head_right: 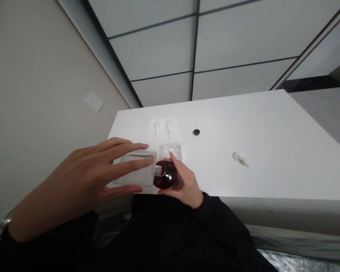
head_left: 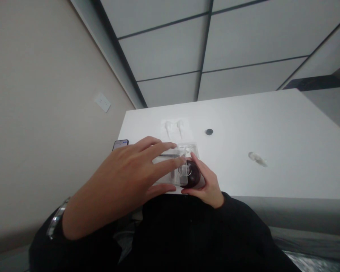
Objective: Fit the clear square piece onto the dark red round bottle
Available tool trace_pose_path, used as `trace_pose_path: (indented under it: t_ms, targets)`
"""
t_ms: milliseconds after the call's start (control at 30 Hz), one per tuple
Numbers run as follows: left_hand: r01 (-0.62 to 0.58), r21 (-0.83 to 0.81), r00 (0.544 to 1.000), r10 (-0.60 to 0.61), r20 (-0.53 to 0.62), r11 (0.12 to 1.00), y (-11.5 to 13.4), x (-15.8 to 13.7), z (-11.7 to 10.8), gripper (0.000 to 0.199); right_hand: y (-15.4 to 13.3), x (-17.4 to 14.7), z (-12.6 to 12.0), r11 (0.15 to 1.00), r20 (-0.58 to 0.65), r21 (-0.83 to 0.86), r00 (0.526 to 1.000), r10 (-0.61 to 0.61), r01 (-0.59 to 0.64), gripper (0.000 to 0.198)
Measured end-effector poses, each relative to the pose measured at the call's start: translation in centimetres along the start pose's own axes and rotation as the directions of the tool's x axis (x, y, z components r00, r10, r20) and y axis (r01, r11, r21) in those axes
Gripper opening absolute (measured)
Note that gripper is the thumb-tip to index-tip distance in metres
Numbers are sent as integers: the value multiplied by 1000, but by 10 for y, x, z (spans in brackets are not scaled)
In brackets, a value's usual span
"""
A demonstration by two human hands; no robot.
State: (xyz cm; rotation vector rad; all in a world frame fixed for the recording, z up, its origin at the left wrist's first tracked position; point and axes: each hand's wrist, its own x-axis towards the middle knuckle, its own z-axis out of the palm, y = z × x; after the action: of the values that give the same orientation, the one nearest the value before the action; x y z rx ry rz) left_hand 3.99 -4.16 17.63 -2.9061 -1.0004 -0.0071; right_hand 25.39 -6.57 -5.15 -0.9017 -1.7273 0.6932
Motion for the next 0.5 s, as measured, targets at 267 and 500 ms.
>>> trace_pose_path:
  t_ms: [267, 500]
  targets:
    - [0, -45, 1000, 0, 12, 999, 0, 3, -2, 44, -2, 1, -1, 999, -18, 33, 1000, -16, 17, 114]
    - [-5, -32, 1000, 6, 29, 999, 3, 6, -5, 48, -3, 3, -2, 999, -17, 44, 999, -30, 30, 109]
